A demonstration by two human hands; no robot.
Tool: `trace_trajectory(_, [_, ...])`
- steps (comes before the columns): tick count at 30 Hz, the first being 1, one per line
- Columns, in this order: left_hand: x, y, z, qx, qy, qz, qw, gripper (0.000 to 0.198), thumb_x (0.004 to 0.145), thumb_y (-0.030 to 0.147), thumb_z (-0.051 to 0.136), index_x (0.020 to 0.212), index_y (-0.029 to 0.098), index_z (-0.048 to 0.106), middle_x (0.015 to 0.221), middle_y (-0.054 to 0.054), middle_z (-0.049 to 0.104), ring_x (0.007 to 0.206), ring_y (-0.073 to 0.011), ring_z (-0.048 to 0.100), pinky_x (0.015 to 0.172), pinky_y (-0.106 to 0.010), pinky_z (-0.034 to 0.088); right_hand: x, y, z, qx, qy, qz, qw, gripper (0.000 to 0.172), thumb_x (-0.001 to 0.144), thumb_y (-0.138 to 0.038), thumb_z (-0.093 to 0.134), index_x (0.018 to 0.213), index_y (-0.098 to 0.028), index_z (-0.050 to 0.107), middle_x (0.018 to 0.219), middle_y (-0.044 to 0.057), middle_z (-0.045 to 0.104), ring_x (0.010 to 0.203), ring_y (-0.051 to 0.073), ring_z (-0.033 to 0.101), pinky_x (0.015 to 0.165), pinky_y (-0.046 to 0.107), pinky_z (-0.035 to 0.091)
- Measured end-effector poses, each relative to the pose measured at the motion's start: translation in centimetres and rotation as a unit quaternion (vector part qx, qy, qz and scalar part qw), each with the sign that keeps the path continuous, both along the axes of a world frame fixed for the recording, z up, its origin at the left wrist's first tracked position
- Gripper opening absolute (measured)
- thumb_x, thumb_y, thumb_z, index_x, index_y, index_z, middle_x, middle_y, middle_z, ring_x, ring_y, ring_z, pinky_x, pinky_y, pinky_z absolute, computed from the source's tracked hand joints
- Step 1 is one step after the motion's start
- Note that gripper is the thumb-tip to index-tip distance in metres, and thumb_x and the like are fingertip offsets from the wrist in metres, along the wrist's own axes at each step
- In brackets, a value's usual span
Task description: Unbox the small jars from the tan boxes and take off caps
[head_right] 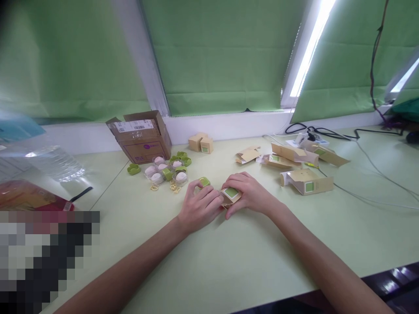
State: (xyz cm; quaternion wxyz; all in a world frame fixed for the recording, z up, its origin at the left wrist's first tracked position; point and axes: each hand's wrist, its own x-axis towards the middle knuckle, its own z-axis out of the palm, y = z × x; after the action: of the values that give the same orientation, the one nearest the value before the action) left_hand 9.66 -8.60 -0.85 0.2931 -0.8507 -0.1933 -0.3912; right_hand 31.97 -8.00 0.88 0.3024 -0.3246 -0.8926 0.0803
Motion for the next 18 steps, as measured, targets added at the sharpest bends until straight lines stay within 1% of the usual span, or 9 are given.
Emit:
trace_trajectory(3, [-0.1, -0.1, 0.1, 0.010, -0.005, -0.006, 1.000, 0.024, 0.094, 0.018, 0.062, 0.074, 0.021, 0.049, 0.072, 0.004, 0.062, 0.073, -0.0140, 0.054, 0.083, -0.039, 0.035, 0.3, 0.0, 0.2, -0.016, 0.010, -0.007, 1.000, 0.063, 0.070, -0.075, 0.076, 0.102, -0.022, 0.063, 0.098, 0.006, 0.070, 0.094, 0.026, 0.066, 0.089, 0.039, 0.044])
trace_trajectory(6, [-0.4, -0.2, 0.2, 0.009, -0.018, 0.000, 1.000, 0.025, 0.091, 0.010, 0.061, 0.073, 0.021, 0.048, 0.070, 0.005, 0.062, 0.070, -0.0131, 0.053, 0.082, -0.038, 0.035, 1.2, 0.1, 0.6, -0.037, 0.027, -0.047, 0.998, 0.067, 0.066, -0.079, 0.074, 0.098, -0.022, 0.062, 0.090, 0.004, 0.068, 0.084, 0.024, 0.064, 0.077, 0.036, 0.046])
trace_trajectory(8, [-0.6, -0.1, 0.2, -0.016, -0.033, 0.002, 0.999, 0.023, 0.092, 0.014, 0.062, 0.075, 0.021, 0.048, 0.073, 0.004, 0.064, 0.071, -0.0130, 0.055, 0.082, -0.038, 0.035, 1.9, 0.1, 0.7, -0.025, 0.033, -0.072, 0.997, 0.066, 0.067, -0.079, 0.073, 0.098, -0.022, 0.062, 0.087, 0.004, 0.067, 0.080, 0.024, 0.062, 0.074, 0.035, 0.047])
trace_trajectory(10, [-0.7, -0.1, 0.2, -0.061, -0.050, -0.014, 0.997, 0.018, 0.094, 0.025, 0.064, 0.082, 0.021, 0.051, 0.080, 0.002, 0.068, 0.073, -0.0141, 0.059, 0.082, -0.038, 0.037, 2.3, 0.1, 0.7, 0.018, 0.032, -0.082, 0.996, 0.065, 0.069, -0.077, 0.073, 0.101, -0.022, 0.062, 0.090, 0.006, 0.068, 0.084, 0.026, 0.064, 0.078, 0.037, 0.048])
trace_trajectory(11, [-0.8, -0.1, 0.2, -0.087, -0.056, -0.029, 0.994, 0.016, 0.094, 0.031, 0.065, 0.089, 0.021, 0.053, 0.085, 0.000, 0.070, 0.077, -0.0152, 0.062, 0.083, -0.038, 0.039, 2.3, 0.0, 0.6, 0.046, 0.030, -0.085, 0.995, 0.064, 0.071, -0.076, 0.074, 0.104, -0.022, 0.062, 0.093, 0.008, 0.069, 0.088, 0.027, 0.065, 0.080, 0.038, 0.049])
trace_trajectory(12, [-0.8, -0.1, 0.2, -0.114, -0.059, -0.046, 0.991, 0.020, 0.094, 0.037, 0.066, 0.097, 0.021, 0.055, 0.092, -0.002, 0.071, 0.082, -0.0169, 0.064, 0.084, -0.038, 0.040, 2.3, 0.0, 0.6, 0.079, 0.028, -0.089, 0.993, 0.064, 0.072, -0.074, 0.074, 0.106, -0.022, 0.062, 0.097, 0.009, 0.070, 0.091, 0.028, 0.066, 0.082, 0.039, 0.049])
trace_trajectory(15, [-0.9, -0.1, 0.2, -0.174, -0.063, -0.074, 0.980, 0.043, 0.092, 0.047, 0.065, 0.123, 0.019, 0.052, 0.113, -0.012, 0.070, 0.100, -0.0231, 0.066, 0.086, -0.039, 0.046, 1.6, -0.3, 0.4, 0.165, 0.024, -0.098, 0.981, 0.059, 0.076, -0.067, 0.076, 0.109, -0.021, 0.061, 0.102, 0.012, 0.071, 0.094, 0.029, 0.067, 0.085, 0.040, 0.049])
trace_trajectory(16, [-1.0, -0.2, 0.3, -0.188, -0.065, -0.070, 0.978, 0.046, 0.093, 0.047, 0.064, 0.127, 0.019, 0.051, 0.118, -0.014, 0.068, 0.102, -0.0243, 0.066, 0.085, -0.039, 0.047, 1.2, -0.4, 0.4, 0.180, 0.024, -0.098, 0.978, 0.058, 0.077, -0.066, 0.077, 0.109, -0.021, 0.060, 0.101, 0.012, 0.071, 0.093, 0.029, 0.068, 0.084, 0.040, 0.049])
trace_trajectory(18, [-1.1, -0.3, 0.3, -0.215, -0.079, -0.057, 0.972, 0.046, 0.092, 0.047, 0.065, 0.127, 0.021, 0.052, 0.123, -0.015, 0.065, 0.099, -0.0247, 0.065, 0.083, -0.038, 0.050, 0.5, -0.7, 0.4, 0.189, 0.026, -0.093, 0.977, 0.058, 0.077, -0.064, 0.077, 0.109, -0.020, 0.060, 0.100, 0.012, 0.071, 0.091, 0.028, 0.068, 0.082, 0.039, 0.049])
